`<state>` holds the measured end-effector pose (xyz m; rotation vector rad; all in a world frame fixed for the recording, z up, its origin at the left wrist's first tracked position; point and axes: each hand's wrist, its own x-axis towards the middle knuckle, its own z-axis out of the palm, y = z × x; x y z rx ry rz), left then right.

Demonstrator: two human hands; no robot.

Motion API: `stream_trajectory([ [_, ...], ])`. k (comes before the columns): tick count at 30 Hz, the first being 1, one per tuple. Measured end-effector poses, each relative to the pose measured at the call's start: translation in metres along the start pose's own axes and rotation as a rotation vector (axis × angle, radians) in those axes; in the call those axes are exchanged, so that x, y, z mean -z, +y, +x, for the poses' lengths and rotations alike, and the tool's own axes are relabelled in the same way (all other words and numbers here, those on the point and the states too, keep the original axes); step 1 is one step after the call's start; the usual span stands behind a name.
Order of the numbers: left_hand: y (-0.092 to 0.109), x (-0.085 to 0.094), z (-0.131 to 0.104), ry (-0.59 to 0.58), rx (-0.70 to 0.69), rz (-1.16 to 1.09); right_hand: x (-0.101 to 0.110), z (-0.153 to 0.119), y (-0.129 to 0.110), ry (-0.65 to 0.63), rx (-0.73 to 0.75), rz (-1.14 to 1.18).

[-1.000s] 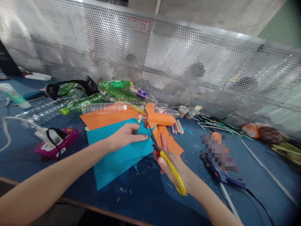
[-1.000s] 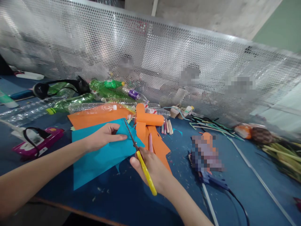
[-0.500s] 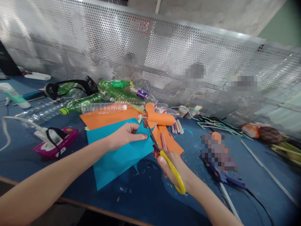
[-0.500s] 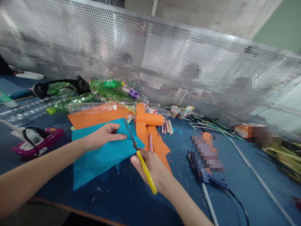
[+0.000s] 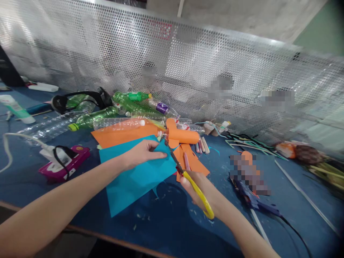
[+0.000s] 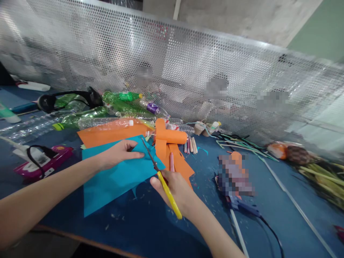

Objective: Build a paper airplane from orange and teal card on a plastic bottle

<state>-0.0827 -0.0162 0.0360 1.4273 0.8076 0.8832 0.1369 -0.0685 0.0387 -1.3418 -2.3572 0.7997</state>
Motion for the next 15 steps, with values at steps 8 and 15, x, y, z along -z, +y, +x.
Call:
stream_trajectory([
  [8,0.0001,0.0049,0.0023,0.032,0.002,0.056,0.0005,0.0019,0.0055,-0.006,-0.016,-0.072],
  [15,0.0006,0.0066,0.0024,0.072,0.034,0.109,-0.0002,0.0016,0.003,-0.013,-0.068,-0.023],
])
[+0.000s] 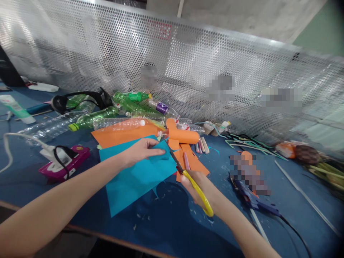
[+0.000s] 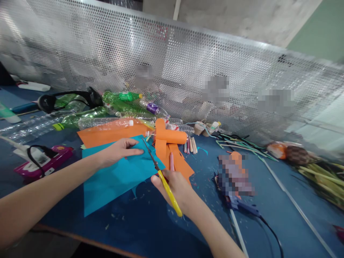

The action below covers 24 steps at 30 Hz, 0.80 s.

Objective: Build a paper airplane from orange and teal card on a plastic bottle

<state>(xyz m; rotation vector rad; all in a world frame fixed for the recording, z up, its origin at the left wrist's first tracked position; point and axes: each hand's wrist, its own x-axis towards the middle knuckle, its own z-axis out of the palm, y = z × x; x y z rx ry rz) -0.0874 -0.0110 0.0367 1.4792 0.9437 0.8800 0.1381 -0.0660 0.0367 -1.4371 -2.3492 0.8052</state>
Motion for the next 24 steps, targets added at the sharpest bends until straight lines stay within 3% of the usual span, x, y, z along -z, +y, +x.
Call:
stream_trajectory([
  [24,-0.0019,0.0044,0.0007,0.08,0.001,0.068,-0.0007,0.0015,-0.0025,0.019,-0.069,0.005],
])
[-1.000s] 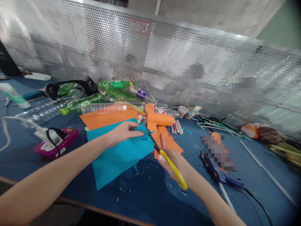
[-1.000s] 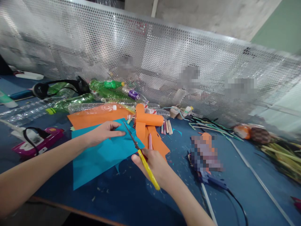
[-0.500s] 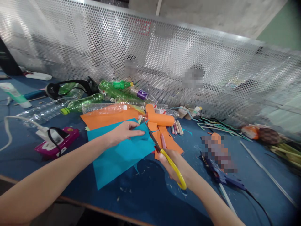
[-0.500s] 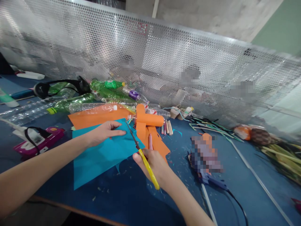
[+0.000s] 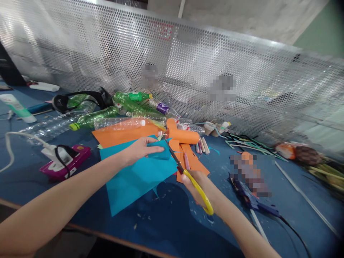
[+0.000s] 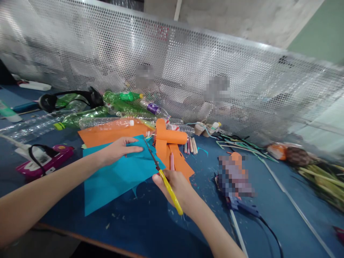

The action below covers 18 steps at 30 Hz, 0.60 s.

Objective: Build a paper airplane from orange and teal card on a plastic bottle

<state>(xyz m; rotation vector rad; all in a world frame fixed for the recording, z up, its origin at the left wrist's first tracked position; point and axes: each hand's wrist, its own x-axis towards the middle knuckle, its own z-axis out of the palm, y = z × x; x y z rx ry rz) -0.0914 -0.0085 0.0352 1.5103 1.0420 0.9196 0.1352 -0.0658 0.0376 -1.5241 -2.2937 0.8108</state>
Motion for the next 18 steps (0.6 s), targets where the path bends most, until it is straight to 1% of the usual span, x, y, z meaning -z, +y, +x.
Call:
stream_trajectory([
  [5,0.0004,-0.0004,-0.0001,0.022,0.026,0.003,-0.0025,0.0007,0.0024,0.015,0.012,0.007],
  [8,-0.0009,-0.0008,0.0004,0.022,0.036,-0.049,-0.0042,0.001,0.0049,0.016,0.01,0.015],
  [13,-0.0046,-0.0001,0.0026,-0.023,-0.002,-0.155,-0.0052,0.002,0.0072,0.019,0.013,0.028],
  [18,-0.0054,0.0006,0.0033,-0.009,-0.003,-0.159,-0.0052,0.0015,0.0046,0.029,-0.001,0.033],
])
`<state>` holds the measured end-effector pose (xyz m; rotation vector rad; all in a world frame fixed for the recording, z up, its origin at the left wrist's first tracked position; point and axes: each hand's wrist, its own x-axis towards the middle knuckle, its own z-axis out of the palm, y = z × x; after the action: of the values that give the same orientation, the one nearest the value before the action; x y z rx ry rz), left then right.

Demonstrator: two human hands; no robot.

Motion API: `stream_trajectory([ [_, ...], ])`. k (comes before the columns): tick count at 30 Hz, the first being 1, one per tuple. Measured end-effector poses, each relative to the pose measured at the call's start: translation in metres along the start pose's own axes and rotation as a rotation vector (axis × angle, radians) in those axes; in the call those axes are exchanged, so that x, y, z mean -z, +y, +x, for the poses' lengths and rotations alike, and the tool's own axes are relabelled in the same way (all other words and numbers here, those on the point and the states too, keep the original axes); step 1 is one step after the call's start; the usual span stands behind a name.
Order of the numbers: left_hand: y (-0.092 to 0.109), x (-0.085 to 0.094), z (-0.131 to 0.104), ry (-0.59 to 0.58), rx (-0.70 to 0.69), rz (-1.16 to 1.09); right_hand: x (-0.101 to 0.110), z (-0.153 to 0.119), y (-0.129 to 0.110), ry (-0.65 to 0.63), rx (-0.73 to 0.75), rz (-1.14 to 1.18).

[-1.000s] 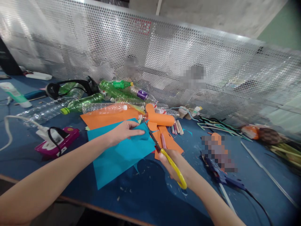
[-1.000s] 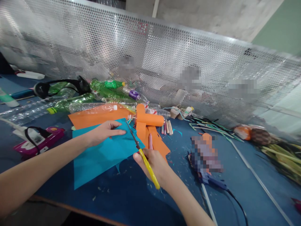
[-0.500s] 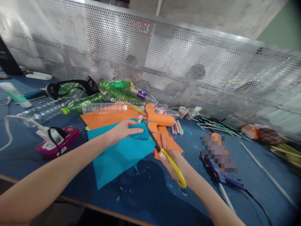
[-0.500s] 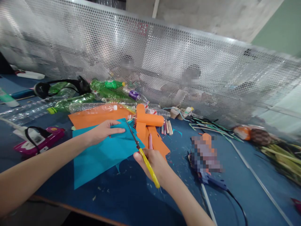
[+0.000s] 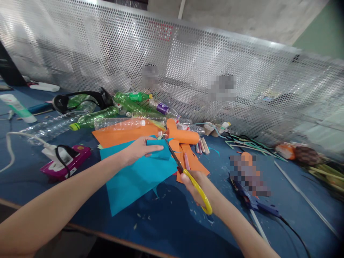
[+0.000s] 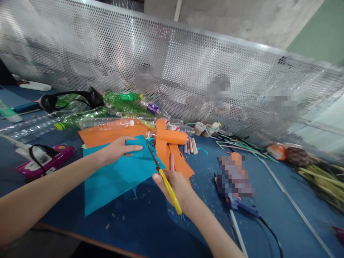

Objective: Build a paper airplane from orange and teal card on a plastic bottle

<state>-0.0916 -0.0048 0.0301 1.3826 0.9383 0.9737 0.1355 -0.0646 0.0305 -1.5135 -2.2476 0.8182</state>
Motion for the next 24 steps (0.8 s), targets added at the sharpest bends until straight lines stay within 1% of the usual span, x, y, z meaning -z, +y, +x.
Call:
stream_trajectory([
  [3,-0.0006,0.0005,0.0,0.013,0.013,0.02,-0.0003,-0.0007,-0.0017,0.006,-0.011,0.014],
  [8,-0.0024,0.0025,0.0013,0.0,-0.028,0.011,-0.0014,-0.0005,-0.0013,-0.006,-0.054,0.027],
  [11,-0.0028,0.0013,0.0015,0.018,-0.043,-0.003,-0.0022,0.0004,0.0011,-0.034,-0.117,0.057],
  [13,-0.0034,-0.0008,0.0012,0.028,-0.056,-0.003,-0.0019,0.0011,0.0028,-0.071,-0.121,0.086],
  [16,-0.0055,-0.004,0.0014,0.026,-0.066,0.001,0.0001,0.0015,0.0039,-0.102,-0.04,0.089],
  [20,-0.0081,-0.0054,0.0029,0.033,-0.035,0.015,0.0035,0.0012,0.0029,-0.092,0.079,0.048],
  [24,-0.0055,-0.0053,0.0018,0.035,-0.017,0.009,0.0045,0.0011,0.0021,-0.078,0.148,0.004],
])
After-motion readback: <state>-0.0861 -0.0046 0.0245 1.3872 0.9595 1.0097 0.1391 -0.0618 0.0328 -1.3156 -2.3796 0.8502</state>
